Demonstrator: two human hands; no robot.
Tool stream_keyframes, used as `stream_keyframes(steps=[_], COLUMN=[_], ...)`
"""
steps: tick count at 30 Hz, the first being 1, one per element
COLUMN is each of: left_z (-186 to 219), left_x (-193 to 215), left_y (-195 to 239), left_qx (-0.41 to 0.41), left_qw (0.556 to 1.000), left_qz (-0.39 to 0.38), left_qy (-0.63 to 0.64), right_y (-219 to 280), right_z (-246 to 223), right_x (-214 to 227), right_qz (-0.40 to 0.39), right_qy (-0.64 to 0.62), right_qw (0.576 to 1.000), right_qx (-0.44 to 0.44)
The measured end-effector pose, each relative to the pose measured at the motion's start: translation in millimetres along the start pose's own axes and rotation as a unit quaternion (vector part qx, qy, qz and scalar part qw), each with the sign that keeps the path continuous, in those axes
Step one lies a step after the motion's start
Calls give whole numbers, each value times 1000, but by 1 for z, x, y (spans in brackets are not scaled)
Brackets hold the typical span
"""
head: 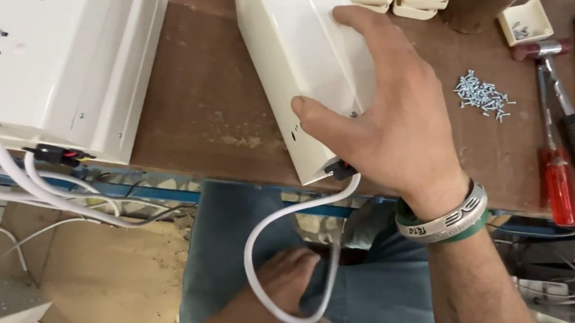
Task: The person sits at a workbench and uses a red-handled screwdriver to drive screws and fasten a white end cover onto a white electrical enclosure, routing a white cable out of its base. They pick up small screws from the bench, position a plastic cover piece, and tighten screws to secure the enclosure parts together.
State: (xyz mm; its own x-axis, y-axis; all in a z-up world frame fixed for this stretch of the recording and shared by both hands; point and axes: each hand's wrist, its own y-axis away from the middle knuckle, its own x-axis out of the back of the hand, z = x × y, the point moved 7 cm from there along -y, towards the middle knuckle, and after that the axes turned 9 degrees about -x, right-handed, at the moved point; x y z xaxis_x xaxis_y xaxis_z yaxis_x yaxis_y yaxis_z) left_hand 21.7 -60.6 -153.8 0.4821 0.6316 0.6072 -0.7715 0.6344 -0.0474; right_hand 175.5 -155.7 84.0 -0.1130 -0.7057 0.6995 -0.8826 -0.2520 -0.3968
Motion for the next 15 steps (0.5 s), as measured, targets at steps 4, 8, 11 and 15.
stream_keyframes(steps=[4, 8, 11, 15], left_z=[-4, -33, -61, -20], left_x=[38, 79, 89, 104], left_y=[39, 67, 92, 70], left_qx=[40, 205, 359, 342], left_qw=[999, 977, 929, 898], left_qz=[0, 21, -23, -8], left_qy=[3, -59, 88, 275], right_y=[1, 3, 4, 4], right_z=[1, 4, 5, 5], right_x=[0, 2, 0, 1], right_qz=[2, 11, 7, 12], right_qy=[-5, 2, -4, -5], right_qw=[1000, 1000, 1000, 1000], right_qx=[-4, 2, 2, 10])
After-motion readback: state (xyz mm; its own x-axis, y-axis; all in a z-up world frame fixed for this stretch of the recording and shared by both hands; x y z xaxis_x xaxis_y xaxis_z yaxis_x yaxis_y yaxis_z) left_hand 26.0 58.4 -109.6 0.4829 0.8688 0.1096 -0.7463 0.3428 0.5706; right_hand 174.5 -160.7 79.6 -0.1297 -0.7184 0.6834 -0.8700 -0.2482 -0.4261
